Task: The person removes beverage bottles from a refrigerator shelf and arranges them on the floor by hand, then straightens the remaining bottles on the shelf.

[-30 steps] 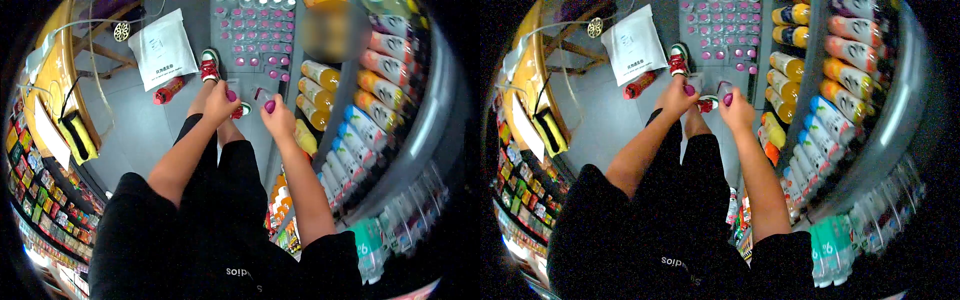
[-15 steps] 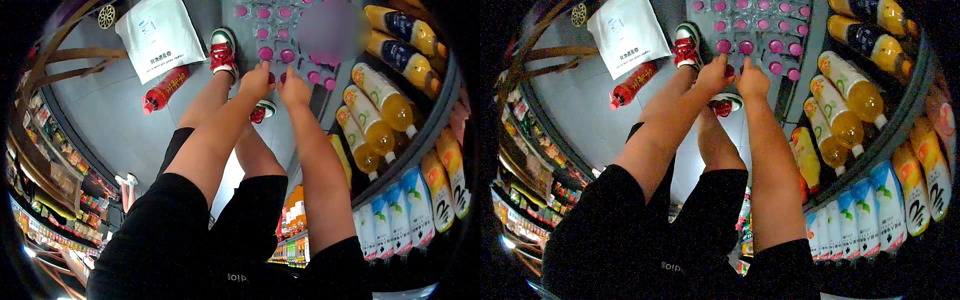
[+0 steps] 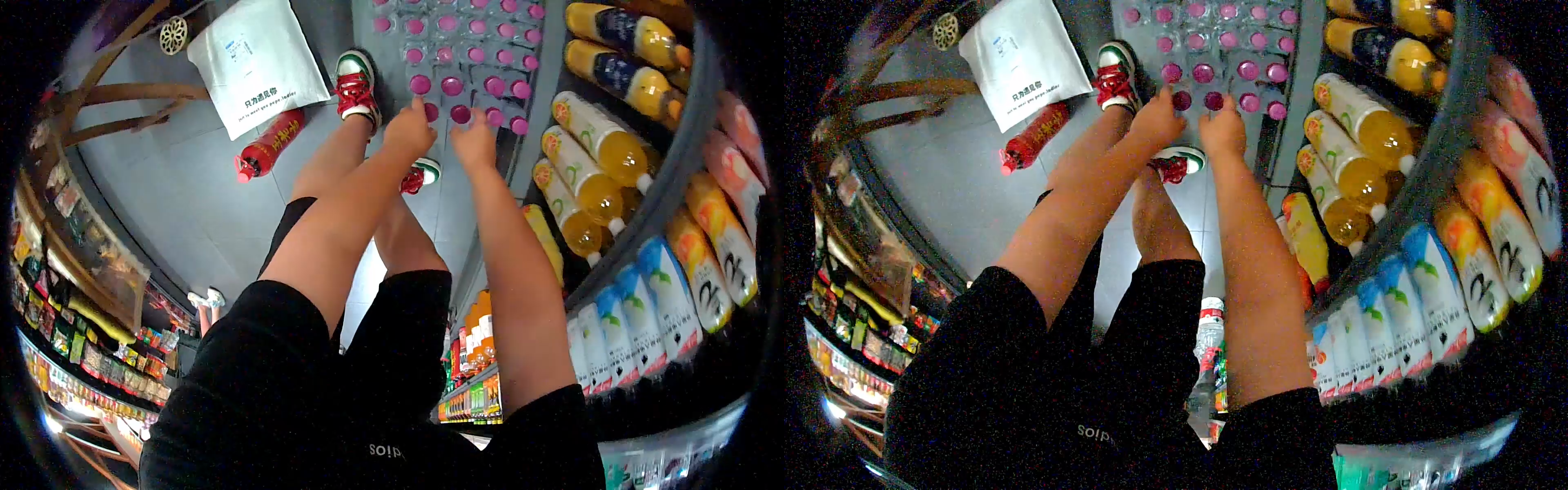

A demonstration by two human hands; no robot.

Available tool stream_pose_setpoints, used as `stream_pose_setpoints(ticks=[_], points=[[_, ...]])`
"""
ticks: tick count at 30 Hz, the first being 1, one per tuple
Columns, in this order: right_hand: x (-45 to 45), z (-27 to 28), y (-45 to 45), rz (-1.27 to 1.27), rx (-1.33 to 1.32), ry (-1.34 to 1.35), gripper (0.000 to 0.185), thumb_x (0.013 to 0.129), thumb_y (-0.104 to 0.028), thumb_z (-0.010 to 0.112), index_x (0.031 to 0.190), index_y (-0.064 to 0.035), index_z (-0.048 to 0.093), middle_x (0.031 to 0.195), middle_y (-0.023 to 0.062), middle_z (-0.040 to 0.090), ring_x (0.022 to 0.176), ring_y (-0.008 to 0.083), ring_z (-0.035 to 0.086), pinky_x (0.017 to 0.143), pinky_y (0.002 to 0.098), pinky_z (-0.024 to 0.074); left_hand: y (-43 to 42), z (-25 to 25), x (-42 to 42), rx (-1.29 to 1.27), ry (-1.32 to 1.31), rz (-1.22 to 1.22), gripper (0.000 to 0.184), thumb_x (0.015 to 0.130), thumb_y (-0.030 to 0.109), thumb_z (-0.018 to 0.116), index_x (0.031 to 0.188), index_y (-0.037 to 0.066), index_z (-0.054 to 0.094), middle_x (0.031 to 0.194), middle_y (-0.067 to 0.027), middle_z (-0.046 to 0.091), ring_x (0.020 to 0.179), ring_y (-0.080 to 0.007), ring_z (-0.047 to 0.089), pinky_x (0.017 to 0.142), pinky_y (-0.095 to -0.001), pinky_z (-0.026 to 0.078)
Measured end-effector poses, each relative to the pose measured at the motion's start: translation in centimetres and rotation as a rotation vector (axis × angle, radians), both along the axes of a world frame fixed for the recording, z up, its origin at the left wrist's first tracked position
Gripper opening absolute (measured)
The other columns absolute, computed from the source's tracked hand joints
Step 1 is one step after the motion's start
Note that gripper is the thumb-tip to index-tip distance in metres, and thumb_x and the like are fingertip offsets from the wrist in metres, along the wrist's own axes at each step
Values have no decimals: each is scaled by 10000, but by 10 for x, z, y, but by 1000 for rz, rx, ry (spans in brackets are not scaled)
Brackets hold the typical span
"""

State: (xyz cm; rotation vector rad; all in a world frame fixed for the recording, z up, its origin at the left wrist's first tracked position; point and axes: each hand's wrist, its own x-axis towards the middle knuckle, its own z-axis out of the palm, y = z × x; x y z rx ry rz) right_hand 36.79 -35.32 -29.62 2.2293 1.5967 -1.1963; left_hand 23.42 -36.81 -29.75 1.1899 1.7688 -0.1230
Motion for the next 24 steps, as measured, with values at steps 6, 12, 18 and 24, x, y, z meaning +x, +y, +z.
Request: stream_pose_setpoints(ticks=[6, 12, 18, 24], points=[[16, 102, 1, -167, 299, 281, 219, 746, -168, 605, 929, -48, 601, 820, 163, 637, 786, 343, 613, 714, 387, 484, 17, 92, -30, 132, -77, -135, 297, 774, 251, 578, 991, 50, 549, 906, -178, 627, 880, -343, 604, 750, -419, 476], [49, 313, 60, -613, 603, 544, 56, 829, -21, 556, 877, -11, 583, 741, 22, 564, 564, 74, 530, 466, 208, 458, 39, 183, 11, 434, -645, 150, 149, 804, 66, 574, 949, 33, 581, 886, -84, 610, 789, -156, 591, 715, -269, 467], [138, 514, 97, -620, 1089, 29, 89, 785, 5, 587, 866, -33, 579, 726, 13, 584, 586, 82, 546, 535, 209, 441, 125, 363, 104, 899, -1080, -6, 135, 737, -46, 585, 857, 13, 572, 777, -65, 583, 656, -160, 563, 608, -269, 460], [294, 606, 101, -730, 1355, -729, 367, 758, -204, 645, 1066, -26, 555, 834, 114, 615, 647, 213, 617, 462, 272, 451, 166, 452, 159, 1011, -1426, -116, 119, 738, -53, 578, 835, 14, 557, 769, -72, 577, 685, -188, 557, 627, -282, 445]])
